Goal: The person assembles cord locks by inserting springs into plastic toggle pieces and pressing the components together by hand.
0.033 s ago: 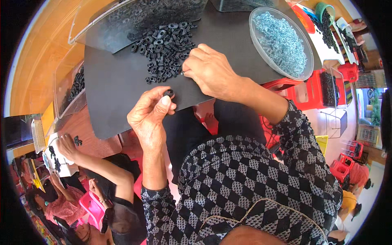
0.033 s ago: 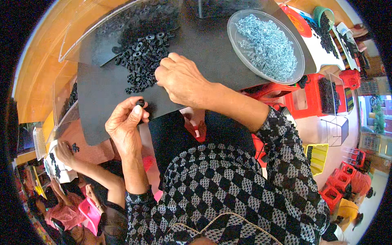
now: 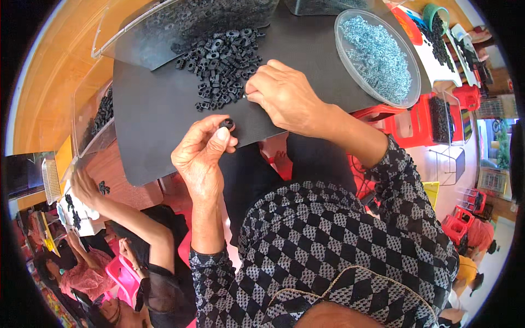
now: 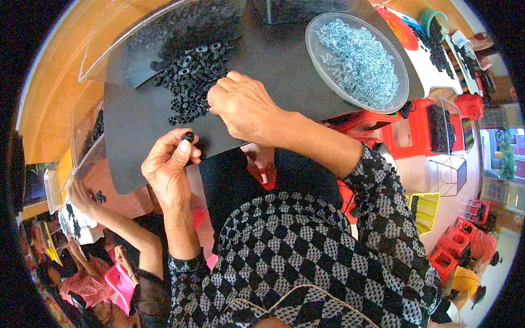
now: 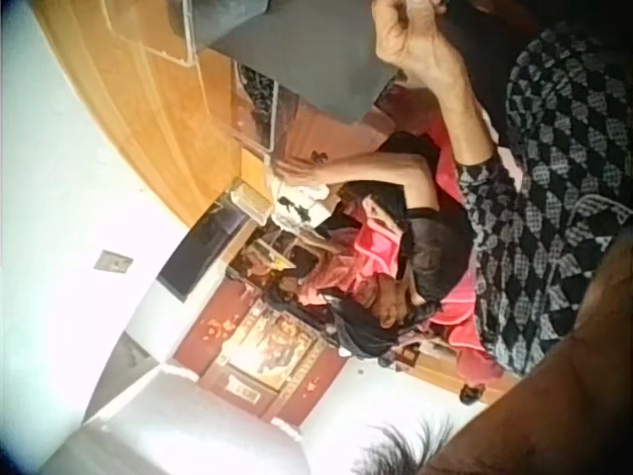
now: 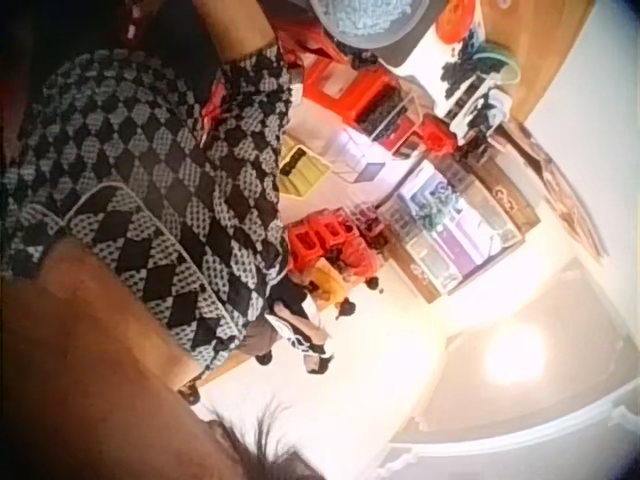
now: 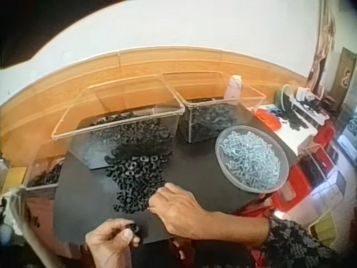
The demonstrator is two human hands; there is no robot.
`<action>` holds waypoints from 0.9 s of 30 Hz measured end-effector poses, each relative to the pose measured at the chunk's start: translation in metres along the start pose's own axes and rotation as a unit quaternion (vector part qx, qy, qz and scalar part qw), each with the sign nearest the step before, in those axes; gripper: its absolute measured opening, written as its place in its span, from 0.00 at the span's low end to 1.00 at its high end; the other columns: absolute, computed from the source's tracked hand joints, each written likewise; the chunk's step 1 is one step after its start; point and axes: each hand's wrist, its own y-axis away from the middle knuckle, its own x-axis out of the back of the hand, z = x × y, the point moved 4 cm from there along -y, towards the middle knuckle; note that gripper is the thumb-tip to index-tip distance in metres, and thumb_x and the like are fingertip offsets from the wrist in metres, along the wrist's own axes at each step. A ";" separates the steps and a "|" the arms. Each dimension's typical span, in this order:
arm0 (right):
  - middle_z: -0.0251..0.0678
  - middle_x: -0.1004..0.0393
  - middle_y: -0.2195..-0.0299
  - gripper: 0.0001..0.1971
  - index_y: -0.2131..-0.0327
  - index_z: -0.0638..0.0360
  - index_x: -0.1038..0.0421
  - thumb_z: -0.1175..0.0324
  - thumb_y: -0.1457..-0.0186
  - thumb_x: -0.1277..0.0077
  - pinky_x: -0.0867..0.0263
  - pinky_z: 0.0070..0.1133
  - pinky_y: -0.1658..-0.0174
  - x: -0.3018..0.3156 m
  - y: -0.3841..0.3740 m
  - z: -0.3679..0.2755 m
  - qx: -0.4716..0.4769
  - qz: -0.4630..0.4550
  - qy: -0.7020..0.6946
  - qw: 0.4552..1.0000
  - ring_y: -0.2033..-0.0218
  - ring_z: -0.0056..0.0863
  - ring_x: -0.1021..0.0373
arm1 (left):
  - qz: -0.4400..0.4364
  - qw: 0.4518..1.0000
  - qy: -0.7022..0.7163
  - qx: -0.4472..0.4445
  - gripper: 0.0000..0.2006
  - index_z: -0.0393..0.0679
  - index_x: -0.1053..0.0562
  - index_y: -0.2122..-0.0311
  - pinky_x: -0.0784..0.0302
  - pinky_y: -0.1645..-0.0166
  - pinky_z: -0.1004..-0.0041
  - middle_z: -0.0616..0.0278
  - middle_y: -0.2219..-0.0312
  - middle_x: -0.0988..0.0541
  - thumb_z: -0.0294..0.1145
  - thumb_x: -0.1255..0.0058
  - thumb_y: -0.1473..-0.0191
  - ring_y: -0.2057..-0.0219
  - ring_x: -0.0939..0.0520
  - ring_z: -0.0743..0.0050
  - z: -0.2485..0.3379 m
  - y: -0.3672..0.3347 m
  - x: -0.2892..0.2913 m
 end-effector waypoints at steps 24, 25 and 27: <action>0.43 0.35 0.74 0.23 0.66 0.76 0.33 0.72 0.71 0.51 0.40 0.24 0.74 0.023 0.016 -0.065 0.165 0.120 0.080 0.976 0.76 0.32 0.39 | 0.018 0.996 0.068 -0.059 0.09 0.30 0.27 0.65 0.28 0.67 0.80 0.61 0.74 0.24 0.20 0.46 0.54 0.74 0.26 0.79 -0.007 0.009 -0.026; 0.43 0.35 0.74 0.23 0.66 0.76 0.33 0.72 0.71 0.51 0.40 0.24 0.74 0.022 0.018 -0.068 0.166 0.121 0.082 0.975 0.76 0.32 0.39 | 0.019 0.995 0.077 -0.053 0.10 0.30 0.27 0.65 0.28 0.66 0.81 0.61 0.73 0.24 0.20 0.46 0.55 0.73 0.26 0.79 -0.009 0.009 -0.026; 0.47 0.34 0.72 0.23 0.66 0.78 0.33 0.71 0.70 0.54 0.40 0.24 0.74 0.020 0.022 -0.071 0.166 0.101 0.107 0.975 0.76 0.32 0.39 | 0.014 0.993 0.112 -0.038 0.10 0.31 0.27 0.65 0.29 0.64 0.82 0.61 0.71 0.24 0.21 0.45 0.56 0.71 0.25 0.80 -0.012 0.007 -0.027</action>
